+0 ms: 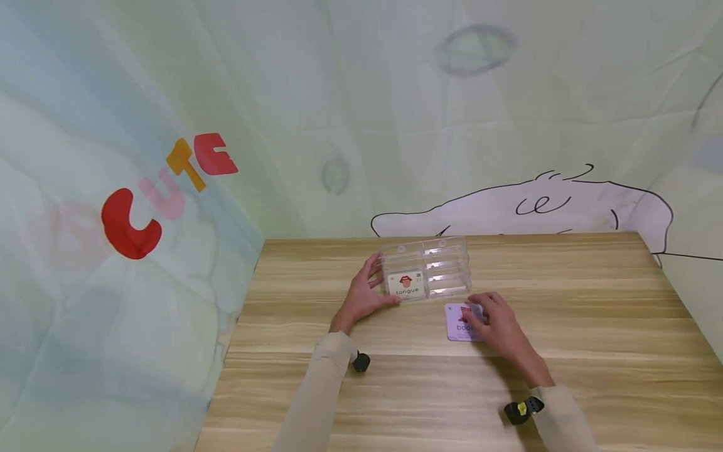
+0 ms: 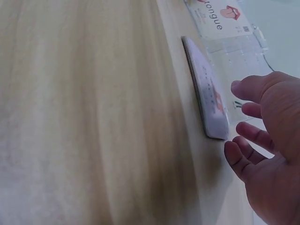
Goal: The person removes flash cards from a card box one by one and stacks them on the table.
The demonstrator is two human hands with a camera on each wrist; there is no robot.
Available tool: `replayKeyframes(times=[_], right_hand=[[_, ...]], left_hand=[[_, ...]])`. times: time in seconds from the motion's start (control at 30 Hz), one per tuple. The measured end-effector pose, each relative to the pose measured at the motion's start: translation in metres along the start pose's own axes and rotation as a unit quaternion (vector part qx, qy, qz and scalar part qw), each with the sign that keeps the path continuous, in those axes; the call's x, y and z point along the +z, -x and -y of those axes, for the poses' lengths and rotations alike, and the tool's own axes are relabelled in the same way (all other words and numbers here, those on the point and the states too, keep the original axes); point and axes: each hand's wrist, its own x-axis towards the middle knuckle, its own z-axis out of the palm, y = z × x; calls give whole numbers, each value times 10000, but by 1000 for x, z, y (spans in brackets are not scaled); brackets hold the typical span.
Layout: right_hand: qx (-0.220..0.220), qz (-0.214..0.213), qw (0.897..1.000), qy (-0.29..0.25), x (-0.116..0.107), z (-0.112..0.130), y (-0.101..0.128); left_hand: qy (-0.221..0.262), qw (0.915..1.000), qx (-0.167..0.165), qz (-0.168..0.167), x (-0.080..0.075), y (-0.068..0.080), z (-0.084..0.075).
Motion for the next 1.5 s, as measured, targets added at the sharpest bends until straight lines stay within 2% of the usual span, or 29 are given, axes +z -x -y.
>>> replayKeyframes(times=[0.33,0.53,0.67,0.93,1.2,1.5], right_hand=[[-451,-138,9985,-291,1,7,-11],[-924,-191,9936,-621,5,19,-22],[-1076,-144,9914,-726,10,27,-31],[-1025,164,9891,-1044,20,43,-48],[-1019,521,9849,-1296,28,47,-59],[-898,622,9863,-1235,31,54,-63]], left_hand=[[-78,10000,-29,-3,-1,0,0],[-58,10000,1,20,-1,-1,1],[-52,10000,-2,31,-1,-1,0],[-60,10000,-29,28,-1,0,-1],[-98,9999,-84,55,-1,1,-2],[-25,10000,1,52,-1,1,-1]])
